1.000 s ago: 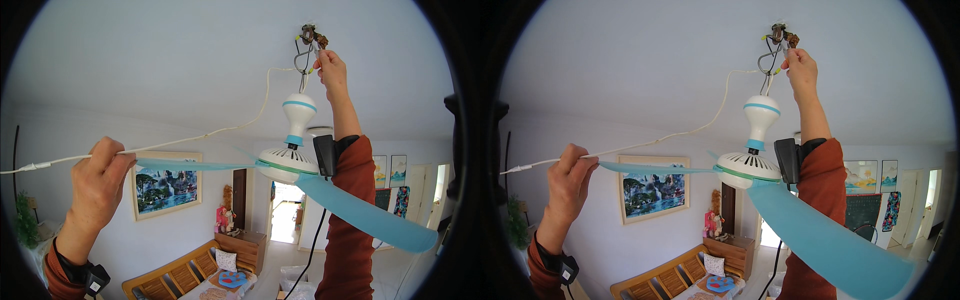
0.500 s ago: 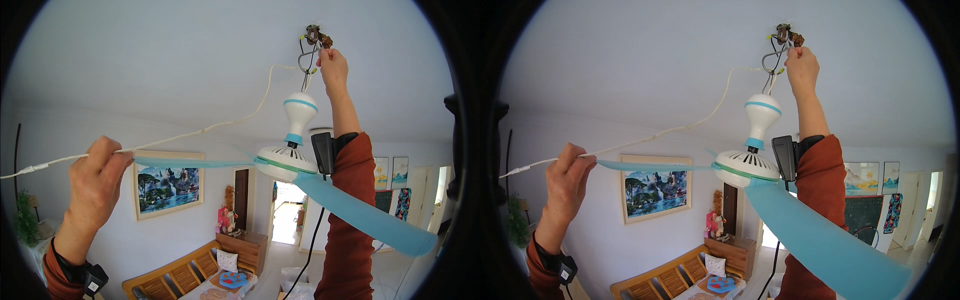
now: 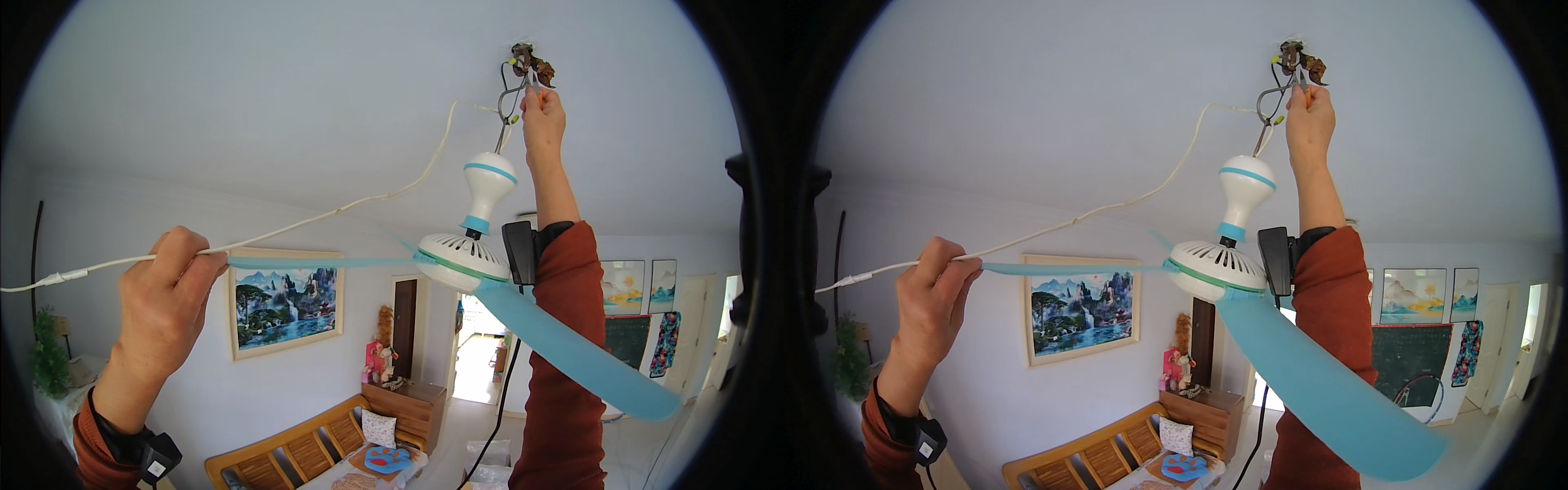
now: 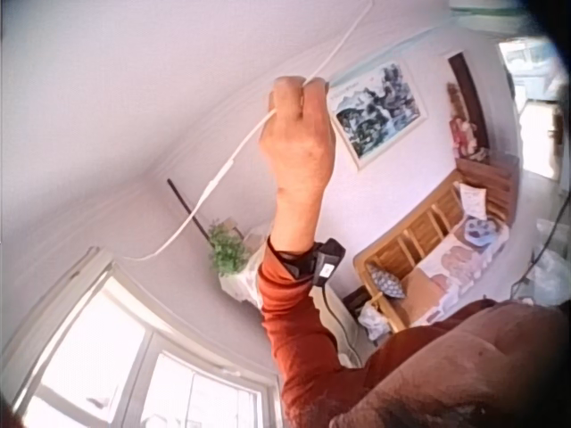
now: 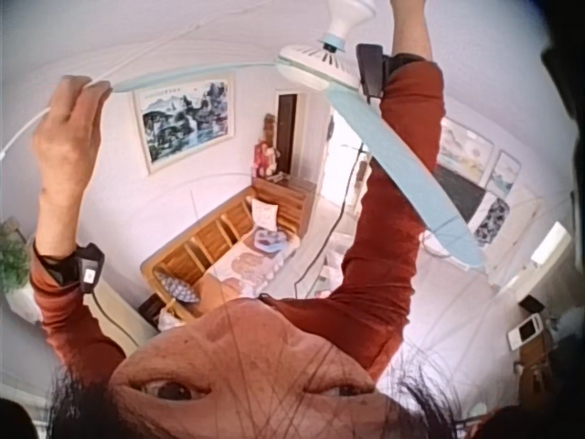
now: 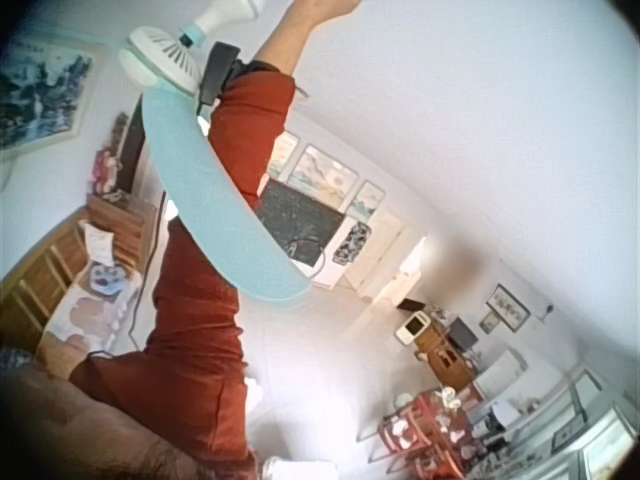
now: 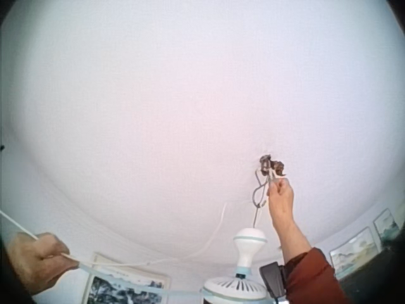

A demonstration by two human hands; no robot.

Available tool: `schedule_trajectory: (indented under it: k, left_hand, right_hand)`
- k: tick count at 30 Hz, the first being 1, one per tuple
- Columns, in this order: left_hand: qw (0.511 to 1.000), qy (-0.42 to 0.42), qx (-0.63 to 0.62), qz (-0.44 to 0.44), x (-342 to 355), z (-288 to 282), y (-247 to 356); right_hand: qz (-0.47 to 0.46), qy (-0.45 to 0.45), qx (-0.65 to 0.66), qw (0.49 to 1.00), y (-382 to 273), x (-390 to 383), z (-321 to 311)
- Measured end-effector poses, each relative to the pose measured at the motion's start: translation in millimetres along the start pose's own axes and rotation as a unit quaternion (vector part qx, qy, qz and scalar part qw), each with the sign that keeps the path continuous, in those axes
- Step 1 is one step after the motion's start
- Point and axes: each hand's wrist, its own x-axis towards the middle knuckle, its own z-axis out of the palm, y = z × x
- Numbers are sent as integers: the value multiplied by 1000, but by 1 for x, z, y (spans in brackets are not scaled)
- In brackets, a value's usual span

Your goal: The person stands on a chair and connects the ceiling fan's power cord to the ceiling wiring. They use pliers to strip and twist wires, then secure the fan to the ceiling mount. The fan is left hanging and operational at the end.

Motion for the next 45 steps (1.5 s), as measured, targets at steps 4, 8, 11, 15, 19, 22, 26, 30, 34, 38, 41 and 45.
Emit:
schedule_trajectory:
  k: [4, 8, 11, 15, 19, 22, 26, 30, 34, 38, 41, 45]
  left_hand:
    - [1000, -11, 16, -4, -3, 1, 1]
    - [1000, -17, 11, -12, -9, 1, 1]
    - [1000, -15, -1, -11, -8, 7, 1]
    - [999, -44, -19, 2, -7, 13, 5]
    - [999, -31, -20, -4, -7, 16, 5]
    - [999, -34, -16, -8, -10, 14, 5]
    - [999, -28, -22, -7, -8, 15, 5]
    - [999, -23, -23, -2, -5, 12, 7]
    - [1000, -19, -21, -4, -6, 7, 7]
    - [999, -15, -29, 0, -10, 11, 3]
    - [1000, -14, -27, 0, -11, 13, 2]
    - [999, -22, -24, -6, -11, 13, 1]
  right_hand:
    - [61, 10, 80, 995, 5, 10, 3]
    - [175, -74, 204, 960, 1, 15, 1]
    - [-49, 20, -91, 994, -2, 11, 0]
    - [-144, 74, -350, 923, -4, 5, 0]
    - [-100, 35, -280, 954, -5, 10, 0]
    - [-29, -11, -208, 978, -11, 18, -3]
    - [176, -128, -12, 976, -23, 25, -12]
    - [256, -169, 71, 949, -34, 27, -17]
    - [312, -182, 83, 929, -44, 32, -20]
    - [316, -200, 34, 927, -47, 35, -17]
    - [322, -197, 38, 925, -46, 35, -14]
    - [323, -205, 65, 922, -36, 44, -16]
